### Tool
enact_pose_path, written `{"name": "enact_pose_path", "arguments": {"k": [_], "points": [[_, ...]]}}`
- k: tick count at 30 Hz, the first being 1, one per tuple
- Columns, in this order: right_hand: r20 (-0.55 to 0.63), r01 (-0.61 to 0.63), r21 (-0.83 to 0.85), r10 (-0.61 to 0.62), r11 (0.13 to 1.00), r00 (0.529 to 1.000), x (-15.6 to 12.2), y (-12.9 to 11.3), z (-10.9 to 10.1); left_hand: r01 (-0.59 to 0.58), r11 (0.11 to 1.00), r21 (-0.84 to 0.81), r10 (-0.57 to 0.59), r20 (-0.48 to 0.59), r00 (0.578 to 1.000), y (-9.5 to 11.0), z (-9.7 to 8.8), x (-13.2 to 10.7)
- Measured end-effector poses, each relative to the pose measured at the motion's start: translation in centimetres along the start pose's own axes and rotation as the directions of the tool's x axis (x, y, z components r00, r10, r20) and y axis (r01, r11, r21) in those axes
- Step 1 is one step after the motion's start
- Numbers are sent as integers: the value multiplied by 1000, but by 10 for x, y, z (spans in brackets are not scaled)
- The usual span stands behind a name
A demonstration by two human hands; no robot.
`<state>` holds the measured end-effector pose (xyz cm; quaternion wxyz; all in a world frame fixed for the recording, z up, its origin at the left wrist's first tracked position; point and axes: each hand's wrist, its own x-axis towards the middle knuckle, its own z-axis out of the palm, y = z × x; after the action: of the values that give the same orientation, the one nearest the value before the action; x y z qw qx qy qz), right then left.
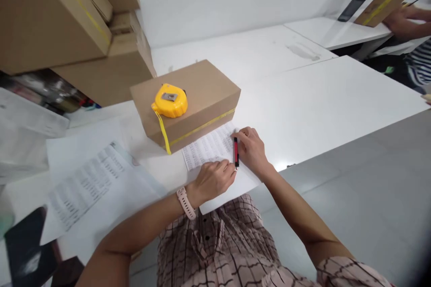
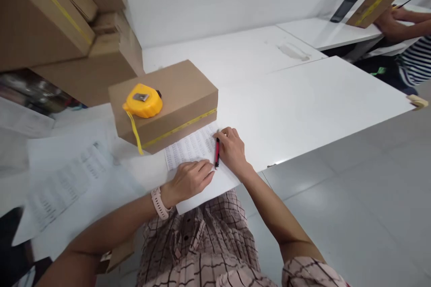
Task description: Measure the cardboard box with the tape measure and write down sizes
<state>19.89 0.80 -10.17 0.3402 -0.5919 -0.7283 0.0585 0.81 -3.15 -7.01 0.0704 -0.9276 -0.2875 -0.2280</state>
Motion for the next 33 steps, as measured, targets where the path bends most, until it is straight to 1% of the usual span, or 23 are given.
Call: {"name": "enact_pose_path", "arguments": {"k": [2,4,5,7,9,11,12,14,16,17,18,19,20,21,22,23,24,25,26,27,29,31,33], "points": [[-14,20,-9,-20,1000,1000,0,2,2,-19,1000,5,20,-179,984,-11,-17,5],[-26,13,25,-13,1000,1000,-1,4,3,19,999,49,1,-383,924,-27,-39,12],[-24,5,42,-4,999,1000,-1,5,4,80,994,70,-39,-458,888,-36,-51,17],[-13,-14,64,15,998,1000,-1,6,4,283,954,97,-195,-516,834,-55,-74,27],[-6,-25,84,26,996,1000,-1,6,4,514,854,77,-419,-483,769,-74,-90,37],[-15,-35,112,37,993,999,-2,6,4,662,750,1,-615,-367,698,-92,-99,44],[-21,-39,128,42,991,999,-2,6,5,704,709,-47,-683,-294,668,-99,-102,47],[-47,-38,159,46,987,998,-4,6,6,745,645,-169,-763,-191,617,-108,-105,49],[-128,-25,211,53,977,990,-4,3,4,748,610,-260,-792,-177,585,-108,-109,49],[-181,-11,257,59,966,982,-3,-1,0,737,605,-302,-795,-183,579,-104,-111,48],[-225,3,322,73,947,972,0,-6,-5,711,599,-369,-795,-167,583,-98,-114,47],[-240,9,408,97,913,966,4,-13,-13,669,580,-466,-789,-117,603,-90,-117,46],[-210,-1,516,128,857,969,10,-21,-22,609,536,-584,-770,-43,637,-82,-121,46],[-136,-30,631,149,775,979,17,-31,-33,538,460,-706,-736,36,676,-73,-124,45],[-14,-95,743,156,662,988,26,-41,-44,471,365,-803,-693,104,714,-65,-128,45],[124,-169,834,121,525,985,35,-51,-55,424,279,-862,-655,152,740,-58,-131,46],[235,-234,888,47,395,971,45,-60,-66,405,227,-885,-637,180,750,-53,-134,46],[311,-287,908,-30,304,950,54,-68,-74,404,203,-892,-635,194,748,-49,-137,46],[358,-328,912,-90,246,929,63,-75,-81,409,193,-892,-642,201,740,-47,-139,45],[392,-361,908,-131,212,910,70,-81,-85,417,187,-890,-651,206,731,-47,-140,44],[454,-424,885,-163,192,876,80,-89,-88,427,163,-889,-661,223,717,-48,-142,40],[526,-503,849,-166,165,834,86,-94,-84,428,128,-895,-668,242,704,-50,-143,35],[587,-576,809,-161,114,793,89,-99,-78,423,97,-901,-670,255,697,-51,-143,31]]}}
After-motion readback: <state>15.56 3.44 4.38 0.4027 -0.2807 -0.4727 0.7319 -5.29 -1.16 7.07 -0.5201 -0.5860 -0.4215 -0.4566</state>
